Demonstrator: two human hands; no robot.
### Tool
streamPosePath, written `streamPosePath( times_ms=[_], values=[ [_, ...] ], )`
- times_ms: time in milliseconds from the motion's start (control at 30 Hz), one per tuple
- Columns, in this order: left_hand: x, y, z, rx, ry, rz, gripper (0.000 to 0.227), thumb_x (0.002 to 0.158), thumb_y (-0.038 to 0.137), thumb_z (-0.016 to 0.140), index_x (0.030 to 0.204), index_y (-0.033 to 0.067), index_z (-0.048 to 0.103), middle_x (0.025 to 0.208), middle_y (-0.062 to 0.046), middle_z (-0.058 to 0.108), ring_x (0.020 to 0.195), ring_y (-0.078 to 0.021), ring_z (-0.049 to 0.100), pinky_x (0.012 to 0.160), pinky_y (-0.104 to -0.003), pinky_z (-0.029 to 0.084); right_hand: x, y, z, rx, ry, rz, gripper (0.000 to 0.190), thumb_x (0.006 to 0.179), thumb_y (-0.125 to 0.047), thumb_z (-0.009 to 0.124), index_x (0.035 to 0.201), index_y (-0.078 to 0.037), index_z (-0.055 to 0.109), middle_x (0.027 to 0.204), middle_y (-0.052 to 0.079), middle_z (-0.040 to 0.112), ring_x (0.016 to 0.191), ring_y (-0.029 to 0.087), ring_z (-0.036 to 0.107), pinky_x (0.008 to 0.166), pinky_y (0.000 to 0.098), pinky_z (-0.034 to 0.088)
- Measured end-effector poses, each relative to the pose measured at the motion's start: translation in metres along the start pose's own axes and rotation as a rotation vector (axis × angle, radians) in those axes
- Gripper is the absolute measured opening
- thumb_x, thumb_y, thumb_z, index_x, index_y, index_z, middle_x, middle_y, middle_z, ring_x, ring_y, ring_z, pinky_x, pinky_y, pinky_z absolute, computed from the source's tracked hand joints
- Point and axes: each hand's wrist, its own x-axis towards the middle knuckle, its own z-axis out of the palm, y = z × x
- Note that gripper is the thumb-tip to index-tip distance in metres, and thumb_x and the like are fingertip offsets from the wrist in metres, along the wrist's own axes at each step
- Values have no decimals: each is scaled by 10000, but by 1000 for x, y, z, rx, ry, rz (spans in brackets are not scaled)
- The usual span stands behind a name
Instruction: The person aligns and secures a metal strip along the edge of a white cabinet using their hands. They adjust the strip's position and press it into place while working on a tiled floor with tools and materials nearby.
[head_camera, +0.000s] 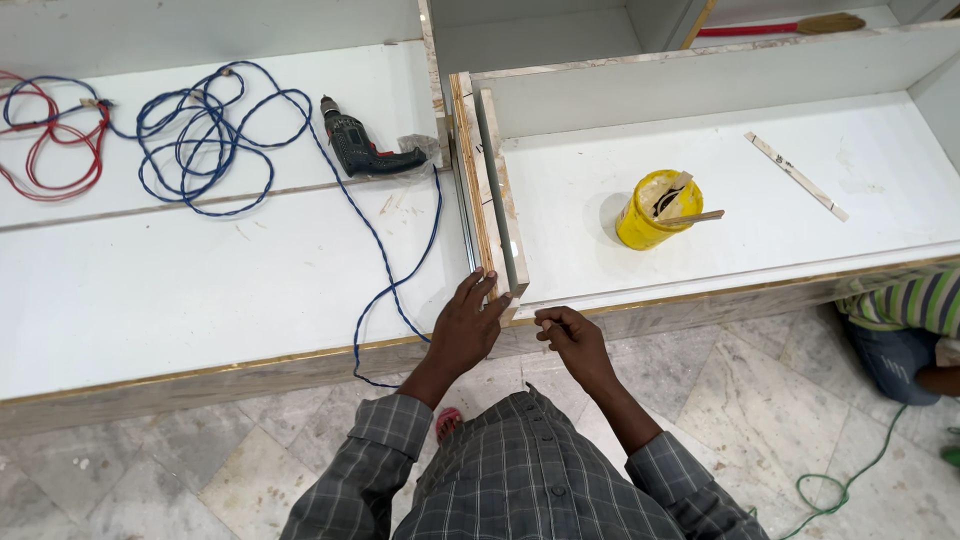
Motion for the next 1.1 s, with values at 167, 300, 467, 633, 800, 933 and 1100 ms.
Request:
streamPosePath(
  times_ms=[167,300,467,633,800,933,1100],
  values=[
    [6,-2,-3,-21,-3,-57,322,996,275,658,1275,115,686,1475,-81,561,1489,-299,414,1156,-467,435,-1,-5,-14,-114,55,-126,167,1015,-175,622,989,-22,681,890,65,726,870,153,704,778,307,552],
    [23,-17,-10,60,-53,-19,476,987,393,610,1360,98,639,1508,-94,524,1453,-333,371,1121,-514,368,2,-21,-13,-258,86,-190,231,1045,-229,578,969,-26,660,833,89,717,806,189,697,765,324,553],
    [73,-67,-17,107,-70,81,526,1015,445,583,1407,95,611,1516,-80,519,1451,-331,378,1135,-535,330,28,-58,2,-419,221,-284,227,1048,-263,524,1021,-58,617,830,109,711,770,220,713,705,361,538],
    [135,-129,-17,91,-21,211,392,1033,387,594,1332,147,675,1466,-57,585,1431,-315,438,1143,-522,362,66,-90,32,-499,329,-215,214,1058,-275,531,1024,-78,607,847,101,702,742,259,700,676,390,527],
    [189,-178,-22,65,-13,354,281,1021,332,639,1221,161,735,1399,-48,626,1388,-304,476,1127,-513,388,107,-115,74,-651,372,-236,125,975,-192,612,1044,-88,629,981,88,687,802,293,696,673,426,540],
    [215,-207,-17,5,-9,338,263,996,300,653,1211,179,745,1388,-39,631,1377,-296,476,1129,-507,391,137,-131,93,-721,364,-215,134,944,-146,633,1063,-89,661,1068,79,683,864,274,710,696,421,571],
    [254,-237,-3,-62,-2,207,263,978,283,672,1200,156,737,1380,-55,628,1392,-295,470,1117,-484,402,187,-159,104,-813,394,-176,216,931,-135,634,1134,-69,668,1201,90,647,940,287,696,716,417,582]
  ],
)
